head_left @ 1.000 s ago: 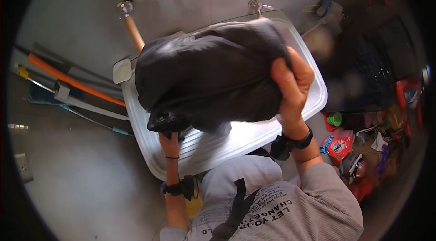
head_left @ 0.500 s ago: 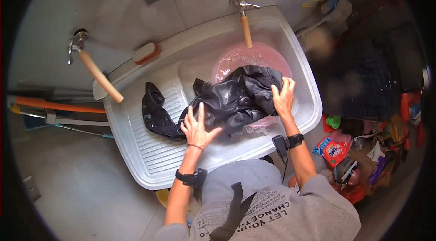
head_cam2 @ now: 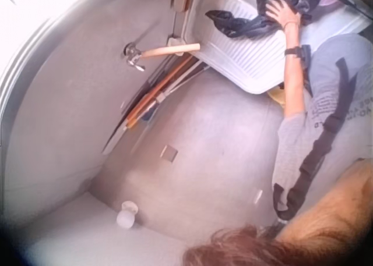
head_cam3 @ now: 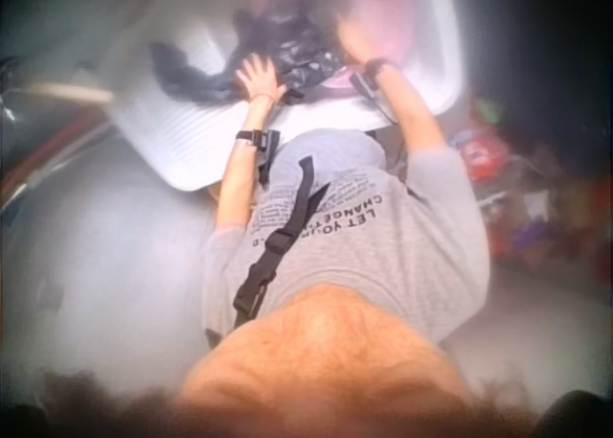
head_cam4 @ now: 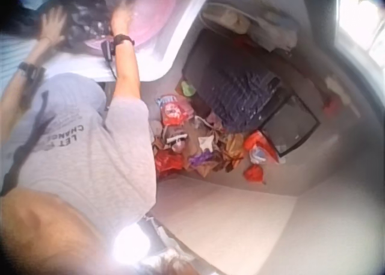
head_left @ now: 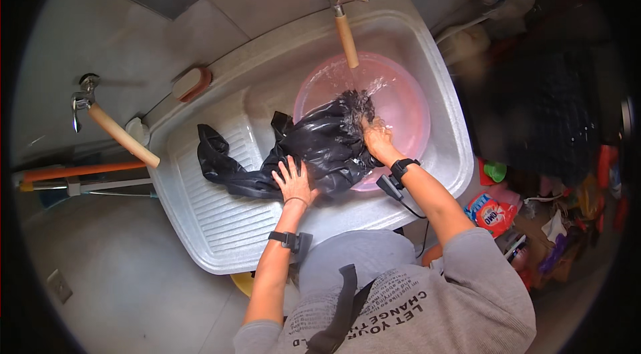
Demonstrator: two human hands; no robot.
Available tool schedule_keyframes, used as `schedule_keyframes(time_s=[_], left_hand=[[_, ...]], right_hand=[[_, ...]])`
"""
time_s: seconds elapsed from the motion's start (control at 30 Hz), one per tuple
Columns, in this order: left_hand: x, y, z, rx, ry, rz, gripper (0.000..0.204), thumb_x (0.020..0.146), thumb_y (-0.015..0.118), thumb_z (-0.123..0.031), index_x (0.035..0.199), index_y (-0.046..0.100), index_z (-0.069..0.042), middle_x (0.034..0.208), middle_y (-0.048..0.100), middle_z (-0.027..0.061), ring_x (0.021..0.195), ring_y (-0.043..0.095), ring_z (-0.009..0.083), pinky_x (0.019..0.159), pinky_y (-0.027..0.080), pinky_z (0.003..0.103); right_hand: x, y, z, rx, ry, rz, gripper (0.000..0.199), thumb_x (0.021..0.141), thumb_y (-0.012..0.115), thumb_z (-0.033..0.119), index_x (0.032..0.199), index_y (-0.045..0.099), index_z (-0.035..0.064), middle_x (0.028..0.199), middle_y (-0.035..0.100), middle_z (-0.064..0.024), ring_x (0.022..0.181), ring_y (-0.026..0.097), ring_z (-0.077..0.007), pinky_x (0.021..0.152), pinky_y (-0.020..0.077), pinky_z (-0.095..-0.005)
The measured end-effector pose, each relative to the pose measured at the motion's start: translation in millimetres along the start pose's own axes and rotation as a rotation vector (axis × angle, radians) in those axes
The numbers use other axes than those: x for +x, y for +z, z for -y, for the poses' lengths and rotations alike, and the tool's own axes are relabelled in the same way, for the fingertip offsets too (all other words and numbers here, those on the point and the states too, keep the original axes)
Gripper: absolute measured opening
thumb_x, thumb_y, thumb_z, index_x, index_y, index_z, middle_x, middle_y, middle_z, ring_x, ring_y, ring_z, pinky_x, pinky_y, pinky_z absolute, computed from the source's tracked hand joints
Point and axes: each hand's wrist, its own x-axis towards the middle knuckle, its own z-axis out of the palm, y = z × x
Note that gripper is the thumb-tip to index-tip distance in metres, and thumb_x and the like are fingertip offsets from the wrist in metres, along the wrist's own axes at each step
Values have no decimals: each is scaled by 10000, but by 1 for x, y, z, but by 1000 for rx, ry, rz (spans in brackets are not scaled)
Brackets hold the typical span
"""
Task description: Hand-washing a black garment in a utility sink using soap and rinsing in a pink basin.
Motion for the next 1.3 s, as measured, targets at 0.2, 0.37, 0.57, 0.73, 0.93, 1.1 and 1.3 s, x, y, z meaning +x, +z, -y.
schedule_keyframes(time_s=[0.2,0.37,0.57,0.73,0.93,1.1,1.3], left_hand=[[19,12,6,-49,26,114,1006,615,699,-522,1402,241,-93,1475,61,189,1351,52,402,1049,35,599],[24,19,42,-768,155,-115,700,676,671,-169,1316,397,-99,1334,363,232,1265,320,368,1075,194,468],[-21,-35,40,-1024,172,-552,790,640,753,-171,1317,368,-36,1232,459,191,1150,460,315,973,378,361],[-54,-84,43,-962,279,-635,1369,430,861,-406,1413,-17,-36,1406,71,315,1308,152,442,1075,191,448],[-86,-144,40,-984,427,-809,1381,426,867,-379,1403,-46,-34,1402,39,337,1325,93,449,1080,126,469],[-34,-79,67,-2360,745,-404,359,957,356,-162,1290,370,-31,1290,427,89,1153,447,161,972,370,303],[-30,-54,115,-2600,576,-385,324,946,397,-168,1226,477,-25,1181,521,81,1131,464,167,985,360,312]], right_hand=[[12,-17,7,1,201,213,487,847,486,137,1313,397,249,1174,522,-167,990,592,-314,804,496,-398],[-5,-61,-10,687,130,-235,278,744,625,160,1005,611,68,985,624,-163,945,595,-322,808,465,-391],[-55,-180,55,806,-282,-438,259,718,666,99,948,593,5,837,585,-125,802,573,-259,729,442,-318],[-98,-260,121,884,-442,-435,233,731,657,102,927,586,-3,843,572,-112,807,563,-245,727,429,-307],[-122,-286,202,852,-653,-486,240,723,651,112,915,582,-15,833,548,-137,793,557,-275,721,439,-336],[-139,-251,259,765,-799,-309,376,760,643,289,981,591,-11,800,511,-178,776,542,-334,704,436,-404],[-104,-238,234,1145,-527,-167,429,800,643,301,1165,539,102,836,612,-114,750,615,-186,673,491,-326]])
